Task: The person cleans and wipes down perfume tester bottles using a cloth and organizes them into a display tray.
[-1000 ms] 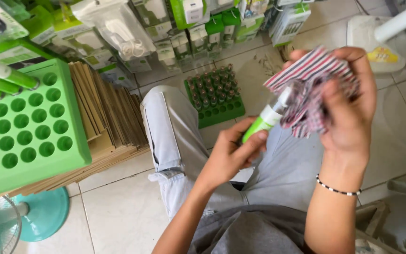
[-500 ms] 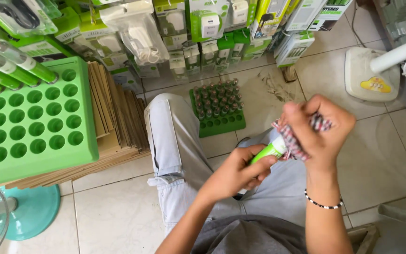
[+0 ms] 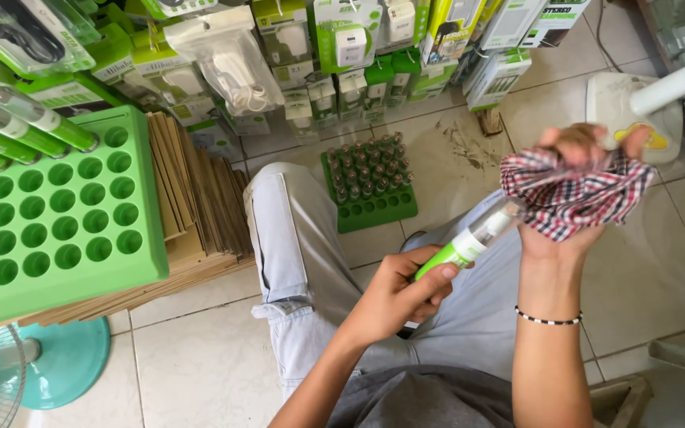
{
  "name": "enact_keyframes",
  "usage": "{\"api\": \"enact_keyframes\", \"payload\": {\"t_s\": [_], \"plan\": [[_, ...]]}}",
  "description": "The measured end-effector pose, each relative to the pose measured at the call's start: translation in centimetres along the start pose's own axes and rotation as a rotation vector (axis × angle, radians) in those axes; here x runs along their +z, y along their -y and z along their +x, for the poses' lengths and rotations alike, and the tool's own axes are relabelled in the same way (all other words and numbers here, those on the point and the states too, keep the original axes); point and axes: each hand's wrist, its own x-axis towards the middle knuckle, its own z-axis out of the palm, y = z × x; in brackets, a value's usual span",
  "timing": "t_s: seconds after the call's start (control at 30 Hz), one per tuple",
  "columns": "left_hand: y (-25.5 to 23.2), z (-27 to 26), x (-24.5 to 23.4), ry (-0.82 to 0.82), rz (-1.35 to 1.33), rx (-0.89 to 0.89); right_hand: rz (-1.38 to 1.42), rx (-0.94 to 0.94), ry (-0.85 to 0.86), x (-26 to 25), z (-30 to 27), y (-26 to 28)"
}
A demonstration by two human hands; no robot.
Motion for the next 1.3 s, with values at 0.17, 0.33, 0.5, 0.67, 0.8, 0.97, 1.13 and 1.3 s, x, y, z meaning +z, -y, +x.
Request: {"api": "enact_keyframes", "payload": {"t_s": [0.17, 0.33, 0.5, 0.67, 0.8, 0.97, 1.13, 1.3], "plan": [[1.0, 0.3, -0.6, 0.018, -0.094, 0.003, -0.567, 0.114, -0.021, 13.5, -2.2, -10.5], [0.7, 0.4, 0.2, -0.315, 0.727, 0.241, -1.060, -0.003, -0.009, 10.3, -3.3, -11.2], [1.7, 0.0, 0.5, -0.405, 0.747, 0.423, -1.325, -0.165, -0.181, 9.8, -3.8, -11.4], [2.4, -0.8, -0.5, 0.203, -0.356, -0.164, -0.657, 0.135, 0.194, 9.9, -3.5, -9.5], [5.4, -1.3, 0.3, 0.676, -1.029, -0.421, 0.047, 0.450, 0.718, 8.8, -1.9, -9.6], [1.7, -1.6, 0.5, 0.315, -0.378, -0.178, -0.239, 0.356, 0.441, 8.4, -3.0, -7.9], [-0.3, -0.7, -0.2, 0.006, -0.118, -0.028, -1.054, -0.175, -0.025, 7.8, -2.9, -7.5], [-0.2, 0.5, 1.2, -0.236, 0.155, 0.089, -0.938, -0.049, 0.182, 11.6, -4.0, -10.4]]}}
